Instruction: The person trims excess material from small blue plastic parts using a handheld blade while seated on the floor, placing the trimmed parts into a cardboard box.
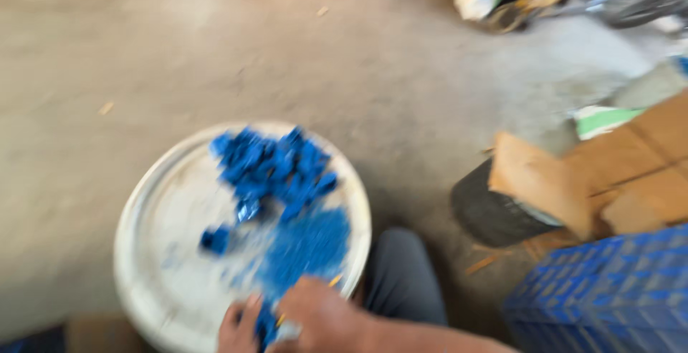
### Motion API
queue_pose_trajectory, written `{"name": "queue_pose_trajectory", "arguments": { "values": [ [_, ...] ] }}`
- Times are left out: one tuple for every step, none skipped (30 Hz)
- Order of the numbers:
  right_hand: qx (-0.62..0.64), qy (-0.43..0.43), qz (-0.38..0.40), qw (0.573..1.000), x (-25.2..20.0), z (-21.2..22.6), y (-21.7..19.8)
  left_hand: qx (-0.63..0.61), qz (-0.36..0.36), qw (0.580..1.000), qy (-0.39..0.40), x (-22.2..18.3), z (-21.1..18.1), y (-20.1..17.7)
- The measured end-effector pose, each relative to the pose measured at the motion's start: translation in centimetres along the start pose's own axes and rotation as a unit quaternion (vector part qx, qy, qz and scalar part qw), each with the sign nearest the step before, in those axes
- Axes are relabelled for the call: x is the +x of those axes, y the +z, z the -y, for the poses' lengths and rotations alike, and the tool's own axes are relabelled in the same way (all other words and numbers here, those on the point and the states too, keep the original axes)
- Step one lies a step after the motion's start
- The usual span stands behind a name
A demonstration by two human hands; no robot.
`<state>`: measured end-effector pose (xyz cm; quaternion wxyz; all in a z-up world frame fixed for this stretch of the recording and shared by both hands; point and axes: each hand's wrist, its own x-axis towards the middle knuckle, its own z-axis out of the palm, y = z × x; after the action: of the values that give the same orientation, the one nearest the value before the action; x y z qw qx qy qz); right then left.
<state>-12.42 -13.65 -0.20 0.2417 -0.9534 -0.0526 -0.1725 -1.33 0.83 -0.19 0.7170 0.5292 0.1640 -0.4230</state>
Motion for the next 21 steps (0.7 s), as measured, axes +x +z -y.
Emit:
{"name": "queue_pose_trajectory", "arguments": {
  "values": [
    [0.034, 0.008, -0.032, 0.999, 0.1, 1.0, -1.1, -0.003, 0.026, 0.999, 0.025, 0.7, -0.1, 0.4],
    [0.051, 0.03, -0.006, 0.998, 0.9, 1.6, -1.5, -0.014, 0.032, 0.999, 0.038, 0.1, 0.5, -0.2],
    [-0.005, 0.057, 0.023, 0.998, 1.4, 2.2, -1.6, -0.033, 0.055, 0.996, 0.063, 0.0, 1.0, -0.3],
    [-0.074, 0.042, 0.006, 0.996, 1.5, 2.8, -2.1, -0.03, 0.066, 0.994, 0.08, -0.2, 1.4, -0.4],
    [-0.06, 0.04, 0.008, 0.997, 1.0, 3.7, -2.7, -0.044, 0.069, 0.993, 0.09, -0.7, 1.8, -0.6],
    [-0.065, 0.033, -0.003, 0.997, 1.1, 4.0, -3.3, -0.025, 0.059, 0.993, 0.1, -0.5, 1.8, -0.3],
    [-0.05, 0.034, 0.008, 0.998, 0.8, 5.0, -3.3, -0.006, 0.048, 0.993, 0.109, -1.0, 1.9, -0.5],
    [-0.05, 0.038, 0.009, 0.998, 0.8, 5.2, -3.7, -0.029, 0.055, 0.993, 0.096, -1.4, 1.7, -0.4],
    [-0.05, 0.041, 0.01, 0.998, 0.8, 5.2, -3.9, -0.052, 0.062, 0.993, 0.084, -1.9, 1.6, -0.4],
    [-0.018, 0.066, 0.007, 0.998, 0.7, 5.2, -4.1, -0.076, 0.075, 0.992, 0.072, -2.2, 1.4, -0.1],
    [0.014, 0.091, 0.003, 0.996, 0.5, 5.2, -4.2, -0.086, 0.079, 0.99, 0.077, -2.4, 1.3, 0.1],
    [0.047, 0.116, 0.002, 0.992, 0.3, 5.1, -4.2, -0.098, 0.081, 0.989, 0.081, -2.7, 1.3, 0.2],
    [0.071, 0.109, -0.005, 0.991, 0.1, 5.0, -4.3, -0.109, 0.083, 0.987, 0.085, -2.9, 1.4, 0.3],
    [0.096, 0.101, -0.012, 0.99, 0.0, 4.8, -4.2, -0.107, 0.077, 0.988, 0.085, -3.0, 1.4, 0.4],
    [0.122, 0.092, -0.018, 0.988, -0.1, 4.6, -4.1, -0.104, 0.07, 0.988, 0.085, -3.0, 1.6, 0.4],
    [0.151, 0.14, 0.006, 0.978, -0.3, 4.4, -3.9, -0.102, 0.064, 0.989, 0.083, -3.0, 1.8, 0.5],
    [0.18, 0.187, 0.031, 0.965, -0.4, 4.3, -3.6, -0.104, 0.059, 0.988, 0.095, -2.9, 2.1, 0.5],
    [0.206, 0.232, 0.054, 0.949, -0.3, 3.9, -3.4, -0.106, 0.057, 0.987, 0.108, -2.8, 2.4, 0.5],
    [0.24, 0.226, 0.037, 0.943, -0.3, 3.5, -3.3, -0.108, 0.056, 0.985, 0.121, -2.5, 2.7, 0.5],
    [0.275, 0.221, 0.02, 0.935, -0.3, 3.2, -3.0, -0.088, 0.046, 0.984, 0.145, -2.1, 3.0, 0.3],
    [0.31, 0.216, 0.003, 0.926, -0.3, 3.0, -2.7, -0.068, 0.035, 0.983, 0.169, -1.5, 3.3, 0.0]
  ]
}}
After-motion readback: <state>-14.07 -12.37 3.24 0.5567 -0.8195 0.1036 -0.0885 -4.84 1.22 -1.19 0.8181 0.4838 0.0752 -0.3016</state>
